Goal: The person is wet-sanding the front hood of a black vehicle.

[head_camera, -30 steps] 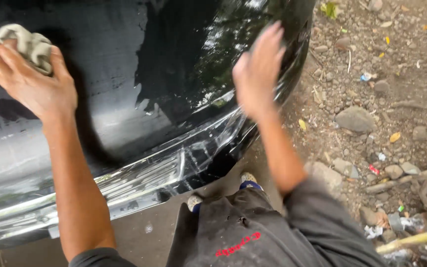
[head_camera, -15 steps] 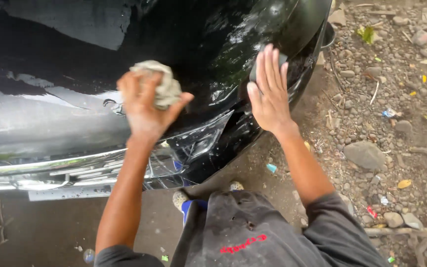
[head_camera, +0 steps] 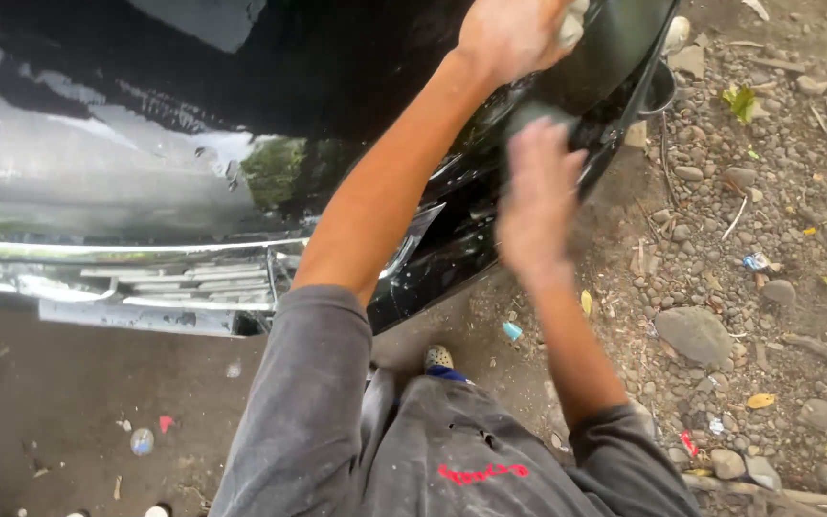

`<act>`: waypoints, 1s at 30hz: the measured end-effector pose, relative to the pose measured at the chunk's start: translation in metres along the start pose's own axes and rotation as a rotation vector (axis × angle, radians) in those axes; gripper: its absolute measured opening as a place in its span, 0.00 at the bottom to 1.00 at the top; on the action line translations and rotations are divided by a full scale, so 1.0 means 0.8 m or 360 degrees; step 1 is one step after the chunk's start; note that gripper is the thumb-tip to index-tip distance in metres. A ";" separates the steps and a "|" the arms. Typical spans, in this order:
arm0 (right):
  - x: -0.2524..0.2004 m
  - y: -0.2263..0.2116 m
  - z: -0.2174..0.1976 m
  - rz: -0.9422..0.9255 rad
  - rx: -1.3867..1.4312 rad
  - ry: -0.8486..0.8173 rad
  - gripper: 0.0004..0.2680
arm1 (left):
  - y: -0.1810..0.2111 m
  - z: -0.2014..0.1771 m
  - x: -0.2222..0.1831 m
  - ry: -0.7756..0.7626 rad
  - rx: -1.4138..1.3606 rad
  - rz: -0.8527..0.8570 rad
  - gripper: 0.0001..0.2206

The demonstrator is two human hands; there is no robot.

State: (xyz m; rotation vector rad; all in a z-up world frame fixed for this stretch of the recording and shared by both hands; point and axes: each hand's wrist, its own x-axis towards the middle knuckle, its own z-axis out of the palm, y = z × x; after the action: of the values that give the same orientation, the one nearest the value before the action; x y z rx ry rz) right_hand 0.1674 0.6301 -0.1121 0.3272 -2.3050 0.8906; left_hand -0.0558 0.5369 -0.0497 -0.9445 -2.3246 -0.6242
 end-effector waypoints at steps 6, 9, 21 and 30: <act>0.006 0.069 0.003 -0.0466 -0.0987 -0.0309 0.24 | -0.018 -0.121 -0.094 -0.0083 0.0181 0.0148 0.17; 0.001 0.005 0.000 -0.0065 -0.0547 -0.0199 0.22 | -0.022 -0.156 -0.146 -0.0010 0.0251 0.0145 0.16; -0.014 -0.057 0.029 -0.0074 -0.0740 -0.0263 0.18 | -0.049 -0.263 -0.276 0.0305 0.0597 -0.0007 0.14; 0.054 0.073 0.047 -0.0464 -0.0600 -0.0193 0.23 | -0.005 -0.257 -0.290 0.0631 0.0474 -0.0042 0.16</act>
State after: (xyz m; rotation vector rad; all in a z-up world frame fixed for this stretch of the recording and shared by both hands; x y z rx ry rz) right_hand 0.0912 0.6478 -0.1352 0.5444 -2.3932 0.2917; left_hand 0.1446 0.3009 -0.0460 -0.5922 -2.0043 -0.4138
